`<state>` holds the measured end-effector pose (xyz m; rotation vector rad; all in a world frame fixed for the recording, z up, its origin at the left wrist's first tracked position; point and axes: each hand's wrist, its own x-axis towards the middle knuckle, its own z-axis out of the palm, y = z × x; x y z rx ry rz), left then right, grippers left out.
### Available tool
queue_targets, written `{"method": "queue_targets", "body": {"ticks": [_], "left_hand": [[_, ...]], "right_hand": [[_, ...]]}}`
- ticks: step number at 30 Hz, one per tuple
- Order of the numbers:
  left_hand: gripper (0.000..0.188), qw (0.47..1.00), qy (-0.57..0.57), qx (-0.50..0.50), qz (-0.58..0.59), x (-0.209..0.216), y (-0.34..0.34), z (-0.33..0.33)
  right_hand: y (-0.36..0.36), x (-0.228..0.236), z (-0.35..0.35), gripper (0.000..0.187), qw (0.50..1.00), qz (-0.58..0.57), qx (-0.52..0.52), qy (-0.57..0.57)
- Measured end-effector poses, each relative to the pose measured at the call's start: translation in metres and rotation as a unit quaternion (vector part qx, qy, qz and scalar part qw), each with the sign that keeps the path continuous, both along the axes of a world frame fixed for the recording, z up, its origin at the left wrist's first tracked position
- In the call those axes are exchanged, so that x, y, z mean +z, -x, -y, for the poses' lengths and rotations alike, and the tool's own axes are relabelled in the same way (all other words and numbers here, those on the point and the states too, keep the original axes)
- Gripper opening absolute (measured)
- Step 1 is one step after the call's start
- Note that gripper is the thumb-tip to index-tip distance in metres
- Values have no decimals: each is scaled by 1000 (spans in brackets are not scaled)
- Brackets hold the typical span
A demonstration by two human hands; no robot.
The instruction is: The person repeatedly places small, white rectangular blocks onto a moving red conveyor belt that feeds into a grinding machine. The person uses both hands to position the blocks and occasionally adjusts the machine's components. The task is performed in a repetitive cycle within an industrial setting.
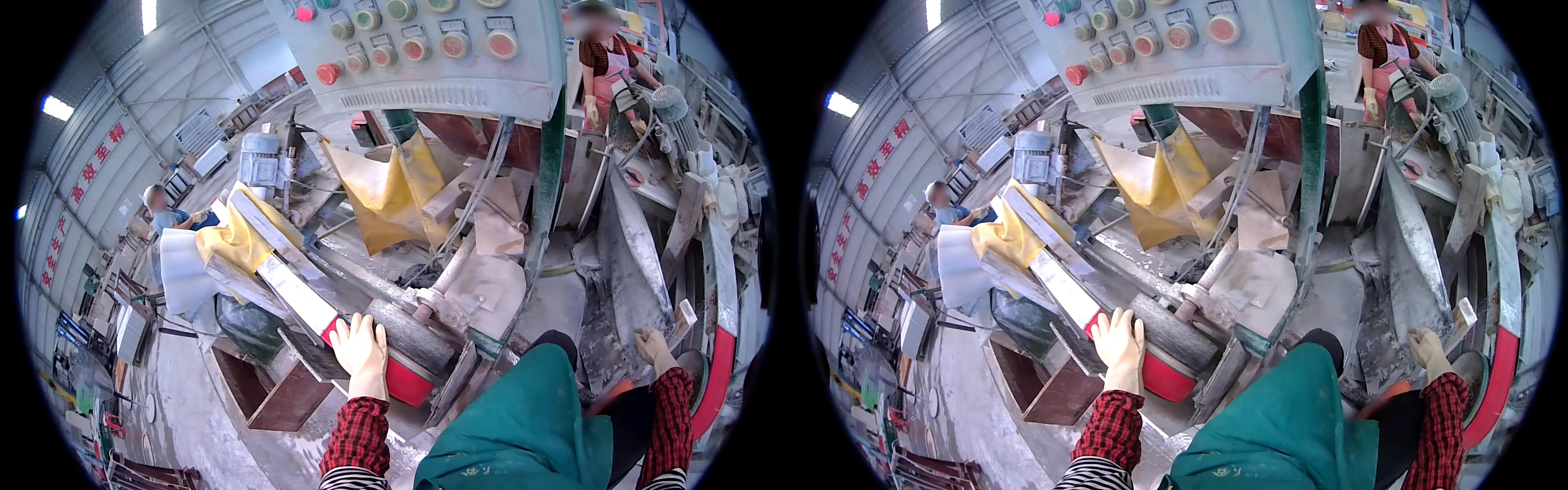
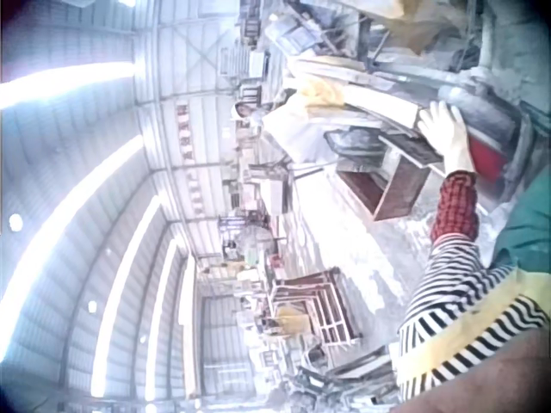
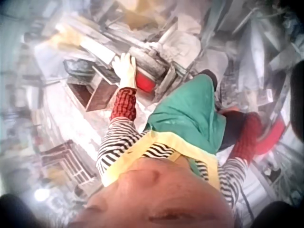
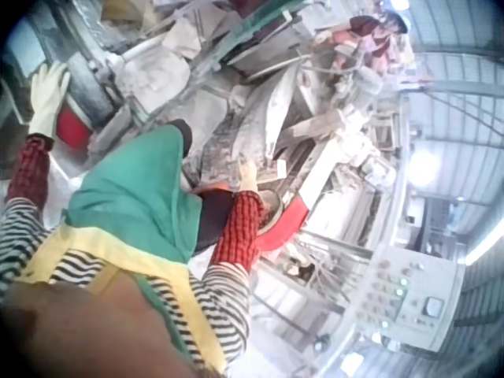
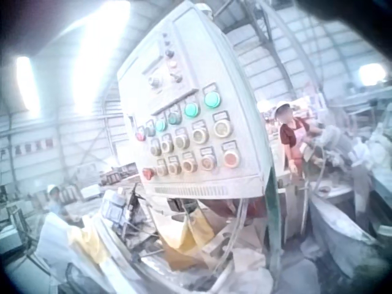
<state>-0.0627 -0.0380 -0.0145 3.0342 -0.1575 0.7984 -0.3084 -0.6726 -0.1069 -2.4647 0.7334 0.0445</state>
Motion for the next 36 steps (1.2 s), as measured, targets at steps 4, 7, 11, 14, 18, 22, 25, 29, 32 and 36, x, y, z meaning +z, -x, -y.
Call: {"method": "queue_targets", "body": {"ticks": [4,7,11,14,18,22,25,29,32,36], "left_hand": [[34,1000,16,-11,-17,2,-3,9],[39,999,37,-11,-30,-2,-2,5],[49,956,263,15,-129,0,-18,-20],[54,767,631,-102,-58,9,-63,-69],[71,816,570,-93,-22,104,-146,-128],[72,859,498,-102,-61,183,-166,-176],[68,840,532,-58,-87,187,-163,-157],[66,961,218,-84,-146,127,-140,-117],[80,954,246,-14,-170,53,-126,-116],[73,987,56,94,-121,-4,-92,-58]], "right_hand": [[12,2,-1,36,997,-53,19,56],[15,-5,-5,35,997,-37,56,44],[16,-3,-6,34,996,-36,-38,-73],[15,-7,1,32,999,-40,11,-10],[21,-7,7,33,1000,1,20,-10],[13,0,0,37,989,-31,-32,-144],[13,5,1,37,991,-30,-24,-130],[20,10,3,37,995,-18,-22,-94],[10,12,-9,36,996,-17,-13,-92],[23,15,-5,34,989,-27,-57,-132]]}}
